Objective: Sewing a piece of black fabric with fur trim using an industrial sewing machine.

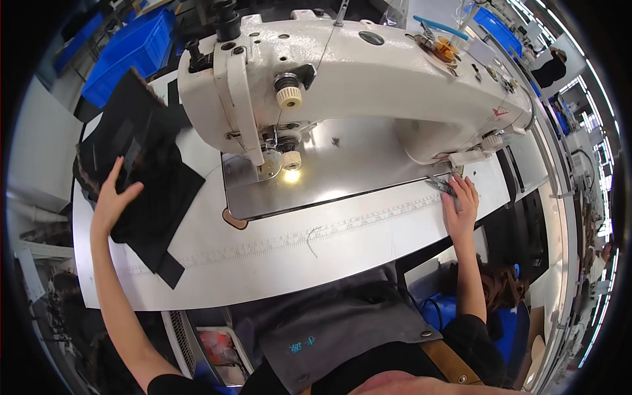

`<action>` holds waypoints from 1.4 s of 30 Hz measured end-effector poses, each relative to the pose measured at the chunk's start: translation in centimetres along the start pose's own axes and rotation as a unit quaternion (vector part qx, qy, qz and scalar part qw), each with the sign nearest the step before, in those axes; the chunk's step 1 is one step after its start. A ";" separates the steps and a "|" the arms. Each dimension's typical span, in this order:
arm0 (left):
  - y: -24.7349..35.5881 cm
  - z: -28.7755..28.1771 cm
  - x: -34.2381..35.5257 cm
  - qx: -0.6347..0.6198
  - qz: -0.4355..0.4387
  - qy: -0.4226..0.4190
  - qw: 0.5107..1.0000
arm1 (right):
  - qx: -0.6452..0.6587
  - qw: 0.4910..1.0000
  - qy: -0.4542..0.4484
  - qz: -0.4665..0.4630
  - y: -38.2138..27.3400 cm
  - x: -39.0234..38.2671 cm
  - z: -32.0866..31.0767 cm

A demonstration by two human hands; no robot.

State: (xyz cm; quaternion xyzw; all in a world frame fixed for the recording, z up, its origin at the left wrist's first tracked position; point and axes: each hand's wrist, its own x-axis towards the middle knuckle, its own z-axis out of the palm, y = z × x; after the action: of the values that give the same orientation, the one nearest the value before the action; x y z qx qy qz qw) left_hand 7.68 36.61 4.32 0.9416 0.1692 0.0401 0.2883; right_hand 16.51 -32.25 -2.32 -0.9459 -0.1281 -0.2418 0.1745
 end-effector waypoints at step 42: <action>15.5 8.2 -11.6 0.261 0.303 0.090 0.912 | 0.306 0.749 -0.225 -0.543 -24.3 0.8 6.3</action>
State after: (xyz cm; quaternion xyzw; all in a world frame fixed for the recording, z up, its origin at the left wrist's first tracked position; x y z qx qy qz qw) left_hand 2.82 16.30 6.42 0.9817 -0.0946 0.1647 -0.0108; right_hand 11.90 -7.62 -0.58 -0.6401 -0.7227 -0.0235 0.2597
